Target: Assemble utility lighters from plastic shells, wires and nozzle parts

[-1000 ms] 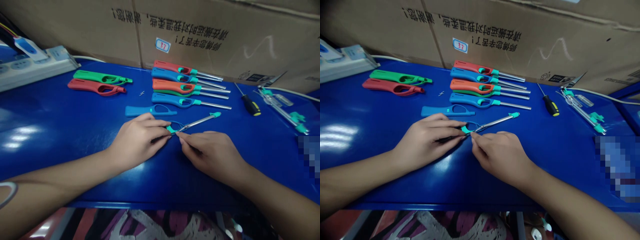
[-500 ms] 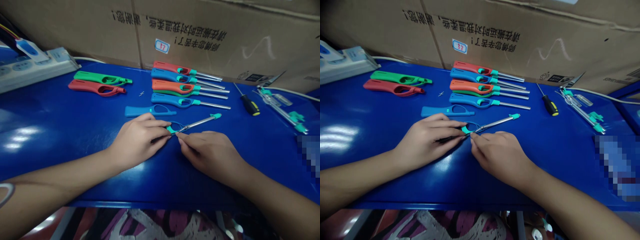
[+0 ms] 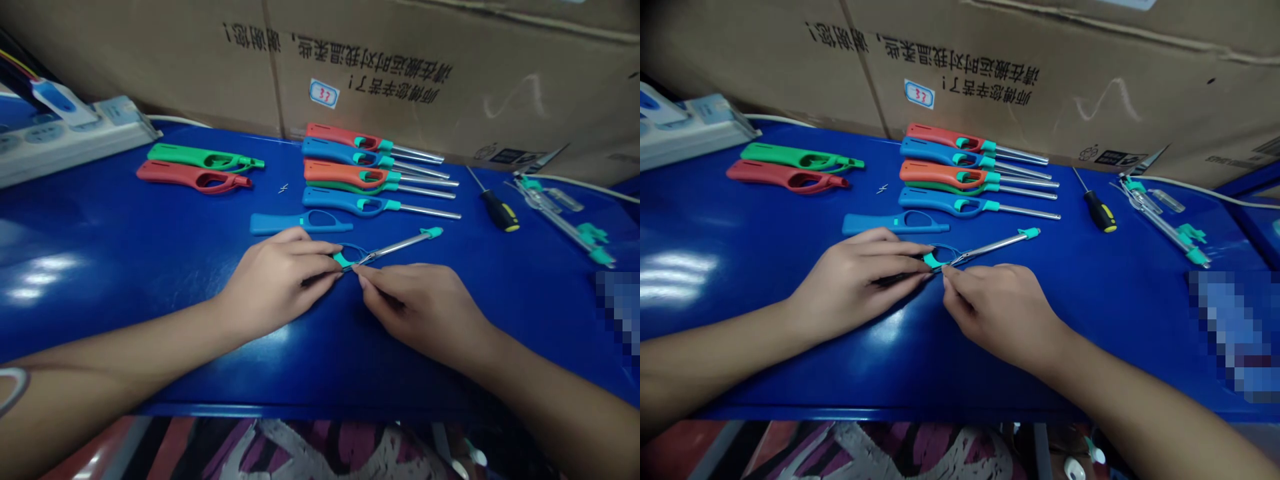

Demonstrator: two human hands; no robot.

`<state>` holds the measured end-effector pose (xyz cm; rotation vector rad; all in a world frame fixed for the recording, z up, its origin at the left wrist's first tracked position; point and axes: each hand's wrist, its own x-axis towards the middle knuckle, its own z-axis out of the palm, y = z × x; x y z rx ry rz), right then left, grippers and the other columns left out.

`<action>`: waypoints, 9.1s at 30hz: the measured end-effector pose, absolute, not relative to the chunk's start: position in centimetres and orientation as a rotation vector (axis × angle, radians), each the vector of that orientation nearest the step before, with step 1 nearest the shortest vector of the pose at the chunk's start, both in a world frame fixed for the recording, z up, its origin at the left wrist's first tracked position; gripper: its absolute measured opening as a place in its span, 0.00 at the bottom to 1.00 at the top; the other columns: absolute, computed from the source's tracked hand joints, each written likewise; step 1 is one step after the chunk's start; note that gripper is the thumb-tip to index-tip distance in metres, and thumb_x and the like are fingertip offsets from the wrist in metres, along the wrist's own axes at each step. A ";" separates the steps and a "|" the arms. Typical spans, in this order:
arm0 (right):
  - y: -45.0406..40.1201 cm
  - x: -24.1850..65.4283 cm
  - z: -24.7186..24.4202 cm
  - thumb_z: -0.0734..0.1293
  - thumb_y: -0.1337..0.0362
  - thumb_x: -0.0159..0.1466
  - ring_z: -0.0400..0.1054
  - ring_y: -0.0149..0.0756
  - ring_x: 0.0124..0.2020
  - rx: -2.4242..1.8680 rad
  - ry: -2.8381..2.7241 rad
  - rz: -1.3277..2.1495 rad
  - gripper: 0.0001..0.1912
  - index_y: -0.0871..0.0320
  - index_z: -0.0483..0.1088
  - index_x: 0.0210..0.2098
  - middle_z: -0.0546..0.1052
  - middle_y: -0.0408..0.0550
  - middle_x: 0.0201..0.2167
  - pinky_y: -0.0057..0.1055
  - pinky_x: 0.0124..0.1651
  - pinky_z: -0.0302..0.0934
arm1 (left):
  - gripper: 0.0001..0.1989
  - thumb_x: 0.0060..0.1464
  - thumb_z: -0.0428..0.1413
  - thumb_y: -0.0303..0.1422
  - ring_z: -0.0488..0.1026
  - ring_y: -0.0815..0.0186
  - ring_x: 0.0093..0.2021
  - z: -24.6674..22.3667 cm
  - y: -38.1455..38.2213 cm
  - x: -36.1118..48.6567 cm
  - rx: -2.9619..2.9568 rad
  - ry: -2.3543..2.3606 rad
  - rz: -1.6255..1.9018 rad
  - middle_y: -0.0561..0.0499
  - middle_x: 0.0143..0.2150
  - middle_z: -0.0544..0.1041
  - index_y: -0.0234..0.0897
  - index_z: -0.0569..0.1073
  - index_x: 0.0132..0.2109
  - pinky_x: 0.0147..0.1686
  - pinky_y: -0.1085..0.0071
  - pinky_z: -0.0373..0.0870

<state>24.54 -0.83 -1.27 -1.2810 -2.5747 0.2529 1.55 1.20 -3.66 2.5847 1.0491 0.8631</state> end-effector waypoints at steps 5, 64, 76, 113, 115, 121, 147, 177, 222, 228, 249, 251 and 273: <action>-0.7 24.6 -1.3 0.62 0.64 0.71 0.78 0.31 0.29 -1.269 -2.558 0.296 0.15 0.56 0.80 0.47 0.83 0.42 0.31 0.29 0.29 0.59 | 0.06 0.62 0.58 0.30 0.79 0.60 0.41 -3.6 1.2 1.6 2.588 1.039 0.876 0.49 0.50 0.83 0.38 0.82 0.42 0.43 0.62 0.76; 1.3 26.0 -1.4 0.62 0.67 0.71 0.74 0.33 0.37 -1.155 -2.656 0.188 0.11 0.56 0.78 0.42 0.78 0.45 0.41 0.30 0.33 0.58 | 0.10 0.57 0.61 0.29 0.81 0.65 0.43 -2.3 2.3 1.3 2.297 1.109 0.783 0.52 0.44 0.84 0.38 0.80 0.47 0.46 0.70 0.76; 1.9 26.4 -0.6 0.62 0.64 0.71 0.75 0.36 0.39 -1.163 -2.381 0.178 0.15 0.57 0.74 0.53 0.80 0.50 0.43 0.32 0.39 0.67 | 0.15 0.59 0.57 0.34 0.77 0.55 0.52 0.0 4.3 -1.9 2.495 1.151 0.624 0.47 0.51 0.81 0.39 0.78 0.52 0.54 0.58 0.73; 1.6 26.3 -0.1 0.69 0.59 0.68 0.68 0.47 0.58 -0.924 -2.460 0.298 0.34 0.50 0.56 0.70 0.74 0.54 0.55 0.48 0.60 0.62 | 0.11 0.61 0.60 0.35 0.80 0.64 0.42 2.0 2.7 -1.7 1.916 0.994 0.636 0.50 0.46 0.83 0.40 0.78 0.49 0.43 0.70 0.80; 1.5 26.2 -0.4 0.68 0.61 0.68 0.72 0.44 0.52 -0.911 -2.454 0.341 0.30 0.51 0.61 0.67 0.79 0.51 0.48 0.45 0.57 0.63 | 0.11 0.61 0.59 0.35 0.81 0.63 0.40 1.7 2.5 -1.3 1.910 0.985 0.607 0.51 0.44 0.83 0.41 0.79 0.50 0.39 0.71 0.80; 1.8 25.6 -1.2 0.70 0.60 0.67 0.72 0.42 0.47 -1.058 -2.380 0.358 0.19 0.52 0.71 0.56 0.78 0.48 0.42 0.43 0.54 0.60 | 0.16 0.61 0.61 0.40 0.79 0.61 0.45 1.3 2.7 -1.8 2.337 1.009 0.604 0.50 0.49 0.81 0.43 0.78 0.54 0.43 0.69 0.77; 2.3 24.7 -2.7 0.76 0.57 0.60 0.69 0.45 0.49 -1.325 -2.337 0.519 0.22 0.49 0.77 0.53 0.73 0.49 0.46 0.46 0.54 0.57 | 0.15 0.61 0.61 0.37 0.78 0.58 0.44 0.9 2.4 -1.8 2.600 1.219 0.165 0.50 0.47 0.78 0.45 0.78 0.54 0.42 0.64 0.74; 3.1 26.1 -2.2 0.60 0.58 0.73 0.73 0.49 0.43 -0.990 -2.814 -0.260 0.25 0.70 0.67 0.62 0.76 0.63 0.46 0.43 0.40 0.71 | 0.18 0.66 0.53 0.35 0.76 0.53 0.43 -1.3 2.4 -0.7 3.206 1.070 0.247 0.44 0.44 0.79 0.29 0.75 0.56 0.39 0.60 0.76; 2.8 27.2 0.2 0.62 0.55 0.73 0.72 0.42 0.43 -0.886 -2.534 -0.094 0.17 0.58 0.74 0.52 0.80 0.53 0.43 0.38 0.46 0.66 | 0.19 0.55 0.61 0.49 0.52 0.74 0.18 0.6 2.5 -0.2 1.466 1.070 0.359 0.61 0.19 0.56 0.36 0.73 0.36 0.17 0.75 0.47; 2.2 26.8 0.4 0.58 0.61 0.74 0.73 0.41 0.40 -0.860 -2.573 -0.123 0.15 0.61 0.75 0.45 0.81 0.53 0.41 0.37 0.42 0.66 | 0.18 0.69 0.47 0.45 0.78 0.61 0.41 0.5 0.9 0.0 2.285 1.038 0.371 0.48 0.42 0.80 0.38 0.76 0.47 0.43 0.67 0.72; 3.5 28.9 1.6 0.68 0.60 0.68 0.66 0.54 0.56 -1.302 -2.579 -0.384 0.20 0.61 0.70 0.57 0.76 0.58 0.53 0.54 0.62 0.51 | 0.21 0.68 0.46 0.49 0.79 0.55 0.40 1.2 5.0 -4.3 2.748 1.111 0.212 0.46 0.44 0.81 0.39 0.74 0.51 0.39 0.64 0.73; 4.4 29.8 1.6 0.68 0.61 0.68 0.69 0.49 0.52 -1.309 -2.538 -0.328 0.13 0.59 0.73 0.50 0.79 0.54 0.47 0.51 0.63 0.50 | 0.19 0.69 0.46 0.45 0.78 0.57 0.39 2.0 5.2 -4.7 2.765 1.200 0.187 0.47 0.43 0.80 0.37 0.74 0.49 0.40 0.65 0.71; 4.6 29.1 -0.1 0.60 0.62 0.74 0.70 0.42 0.40 -0.913 -2.684 -0.177 0.14 0.62 0.75 0.43 0.80 0.54 0.37 0.41 0.52 0.57 | 0.24 0.69 0.43 0.49 0.80 0.56 0.39 0.9 4.6 -4.1 2.787 1.088 0.219 0.45 0.43 0.82 0.37 0.76 0.50 0.39 0.64 0.72</action>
